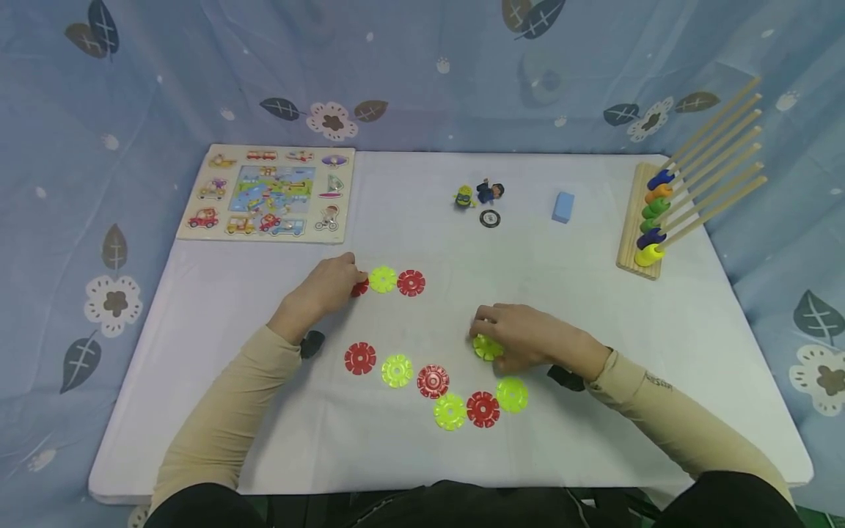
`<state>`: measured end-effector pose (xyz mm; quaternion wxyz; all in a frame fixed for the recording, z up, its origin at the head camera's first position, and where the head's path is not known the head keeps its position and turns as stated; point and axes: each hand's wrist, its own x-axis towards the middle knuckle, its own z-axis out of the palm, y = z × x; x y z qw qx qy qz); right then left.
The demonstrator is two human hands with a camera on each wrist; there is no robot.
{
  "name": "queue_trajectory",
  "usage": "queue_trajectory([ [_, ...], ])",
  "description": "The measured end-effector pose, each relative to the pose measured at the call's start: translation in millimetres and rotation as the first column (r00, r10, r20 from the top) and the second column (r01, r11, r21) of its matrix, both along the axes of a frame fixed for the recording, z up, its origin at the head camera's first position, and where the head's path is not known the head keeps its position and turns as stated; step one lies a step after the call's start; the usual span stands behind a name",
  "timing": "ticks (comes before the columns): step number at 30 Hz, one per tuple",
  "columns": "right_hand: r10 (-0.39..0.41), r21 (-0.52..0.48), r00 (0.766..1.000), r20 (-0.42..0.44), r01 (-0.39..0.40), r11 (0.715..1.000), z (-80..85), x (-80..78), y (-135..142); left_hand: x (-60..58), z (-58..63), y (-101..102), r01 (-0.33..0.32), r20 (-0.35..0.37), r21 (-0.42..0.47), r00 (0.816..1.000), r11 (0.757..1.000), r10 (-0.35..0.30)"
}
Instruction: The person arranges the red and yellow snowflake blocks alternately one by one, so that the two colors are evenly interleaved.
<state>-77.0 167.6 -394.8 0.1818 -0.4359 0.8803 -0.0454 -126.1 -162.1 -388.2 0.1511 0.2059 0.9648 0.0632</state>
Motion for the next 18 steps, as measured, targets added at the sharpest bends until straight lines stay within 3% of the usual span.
queue_trajectory([
  [8, -0.092, -0.047, 0.995, -0.035, 0.09, 0.995, 2.1, -31.7, -0.4, 0.3, -2.3, -0.8, -0.015, 0.006, 0.034, 1.0, 0.999, 0.015],
  [18, -0.104, -0.113, 0.995, -0.001, 0.103, 0.988, -3.5, -69.6, -23.6, 0.3, -0.5, -0.2, -0.011, 0.002, 0.022, 1.0, 1.0, 0.011],
])
